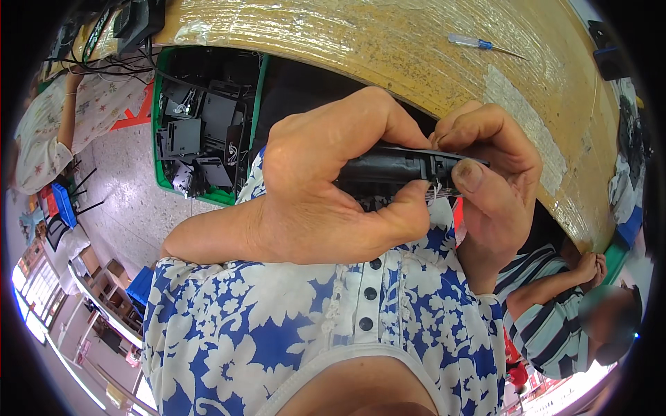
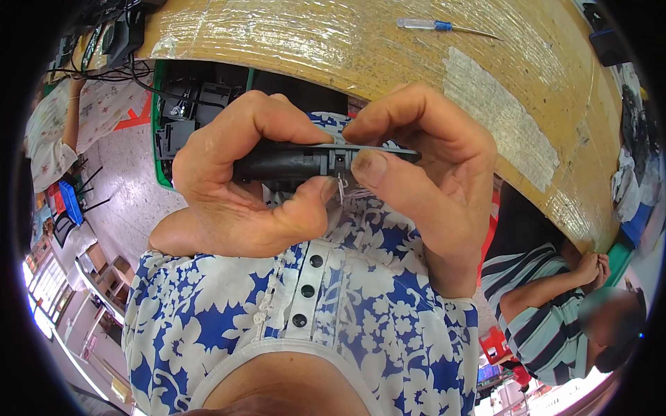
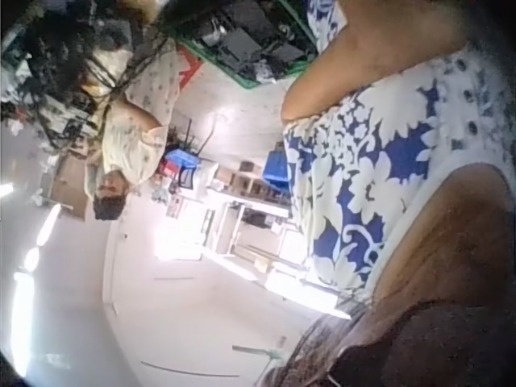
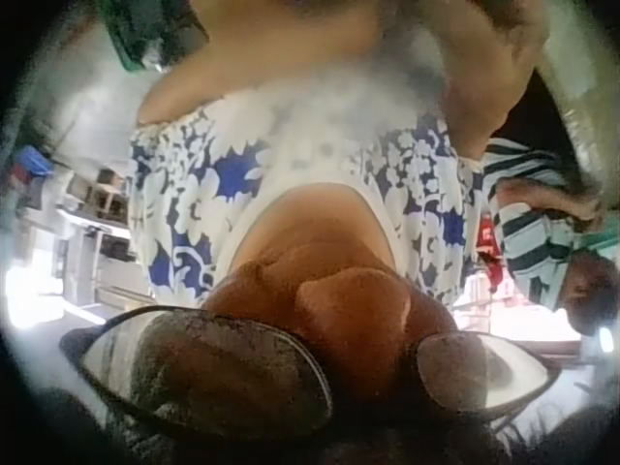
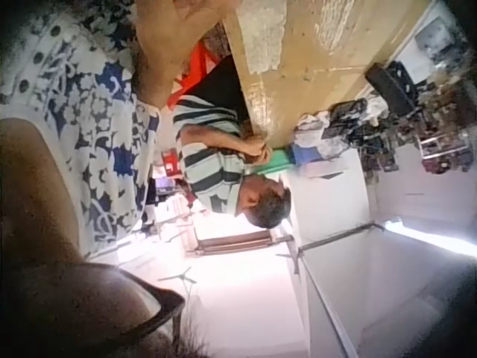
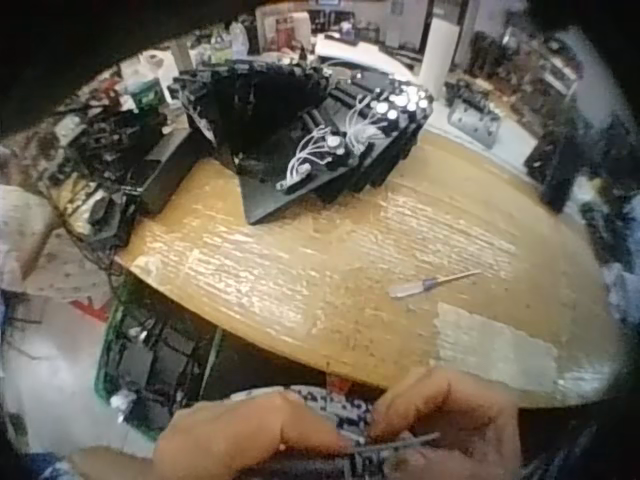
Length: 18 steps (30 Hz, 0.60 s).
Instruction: Assembling small electronic components and wiring into plastic device housings.
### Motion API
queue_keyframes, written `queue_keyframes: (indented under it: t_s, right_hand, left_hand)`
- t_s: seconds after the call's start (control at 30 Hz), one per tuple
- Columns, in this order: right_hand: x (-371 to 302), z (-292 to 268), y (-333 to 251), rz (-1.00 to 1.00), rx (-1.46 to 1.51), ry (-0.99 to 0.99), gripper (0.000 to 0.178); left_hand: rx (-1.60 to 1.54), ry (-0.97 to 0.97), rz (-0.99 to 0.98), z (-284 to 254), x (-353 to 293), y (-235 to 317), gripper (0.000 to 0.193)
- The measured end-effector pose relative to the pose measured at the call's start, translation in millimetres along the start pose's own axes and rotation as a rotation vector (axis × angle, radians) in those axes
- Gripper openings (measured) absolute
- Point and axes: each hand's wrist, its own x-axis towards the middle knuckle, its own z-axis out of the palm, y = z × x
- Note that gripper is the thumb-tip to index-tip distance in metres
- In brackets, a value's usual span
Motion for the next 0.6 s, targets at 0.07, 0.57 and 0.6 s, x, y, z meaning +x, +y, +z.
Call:
queue_keyframes:
  t_s: [0.07, 0.57, 0.6]
  right_hand:
    - [-0.3, 2.0, -0.3, 0.005, -0.009, 0.010, 0.033]
    - [18.9, -14.8, 17.3, -0.111, -0.045, -0.113, 0.008]
    - [19.8, -15.6, 19.9, -0.098, -0.050, -0.096, 0.008]
  left_hand:
    - [0.014, -0.004, -0.022, -0.7, -0.6, 1.2, 0.024]
    - [0.071, -0.042, -0.283, 0.5, 10.8, -9.8, 0.015]
    - [0.046, -0.049, -0.327, 0.2, 12.6, -13.7, 0.015]
